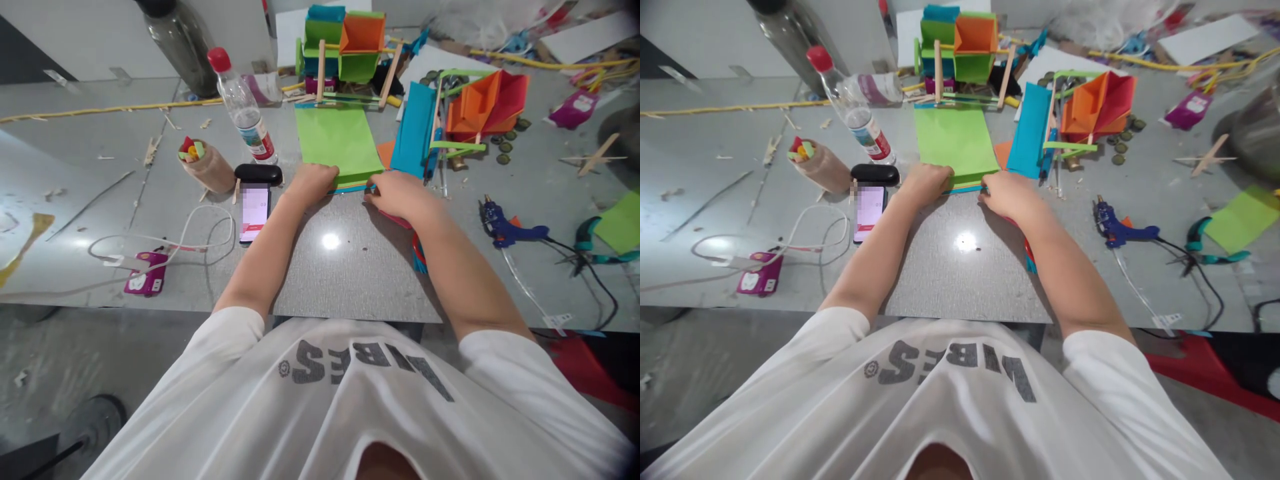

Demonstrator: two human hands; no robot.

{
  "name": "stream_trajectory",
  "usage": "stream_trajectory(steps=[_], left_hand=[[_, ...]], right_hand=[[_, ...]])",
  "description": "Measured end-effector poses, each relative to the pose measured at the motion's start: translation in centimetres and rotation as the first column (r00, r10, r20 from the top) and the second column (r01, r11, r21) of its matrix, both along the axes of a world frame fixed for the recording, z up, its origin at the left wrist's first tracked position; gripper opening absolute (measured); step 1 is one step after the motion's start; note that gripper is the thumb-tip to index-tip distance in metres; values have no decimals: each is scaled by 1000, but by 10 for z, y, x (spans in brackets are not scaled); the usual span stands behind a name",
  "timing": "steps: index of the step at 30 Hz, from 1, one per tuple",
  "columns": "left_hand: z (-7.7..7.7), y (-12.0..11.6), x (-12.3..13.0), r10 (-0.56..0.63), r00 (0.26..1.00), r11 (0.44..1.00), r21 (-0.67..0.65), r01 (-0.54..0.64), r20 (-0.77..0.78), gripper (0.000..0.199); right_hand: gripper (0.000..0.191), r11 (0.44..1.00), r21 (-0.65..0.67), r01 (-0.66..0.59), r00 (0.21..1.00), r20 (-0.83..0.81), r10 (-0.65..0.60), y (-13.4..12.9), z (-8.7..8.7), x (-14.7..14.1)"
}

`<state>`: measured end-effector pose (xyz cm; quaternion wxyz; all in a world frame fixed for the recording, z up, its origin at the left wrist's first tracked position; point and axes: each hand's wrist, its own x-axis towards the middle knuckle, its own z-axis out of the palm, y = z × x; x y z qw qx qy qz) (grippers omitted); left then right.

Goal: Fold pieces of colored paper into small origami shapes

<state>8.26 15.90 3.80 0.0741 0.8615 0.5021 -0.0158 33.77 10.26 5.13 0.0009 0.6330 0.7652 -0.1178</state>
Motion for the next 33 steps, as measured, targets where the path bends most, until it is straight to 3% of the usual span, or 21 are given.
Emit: stream_trajectory(steps=[5, 13, 26, 30, 33], left_hand=[[6, 0, 1, 73, 997, 992, 107, -73, 4, 68], [31, -7, 4, 132, 986, 977, 155, -146, 98, 55], [9, 0, 2, 69, 993, 992, 96, -78, 93, 60], [13, 3, -2, 119, 975, 982, 124, -143, 185, 59], [15, 4, -3, 150, 943, 972, 129, -195, 296, 55]], right_hand=[[35, 998, 41, -39, 997, 68, 36, 2, -3, -4], [49, 982, 160, -105, 989, 116, 87, -2, -4, -14], [44, 984, 175, -42, 995, 101, 25, 8, -24, -14], [47, 974, 225, -20, 999, 31, 13, 6, -26, -17], [53, 957, 283, 63, 997, -60, -48, 4, -30, -15]])
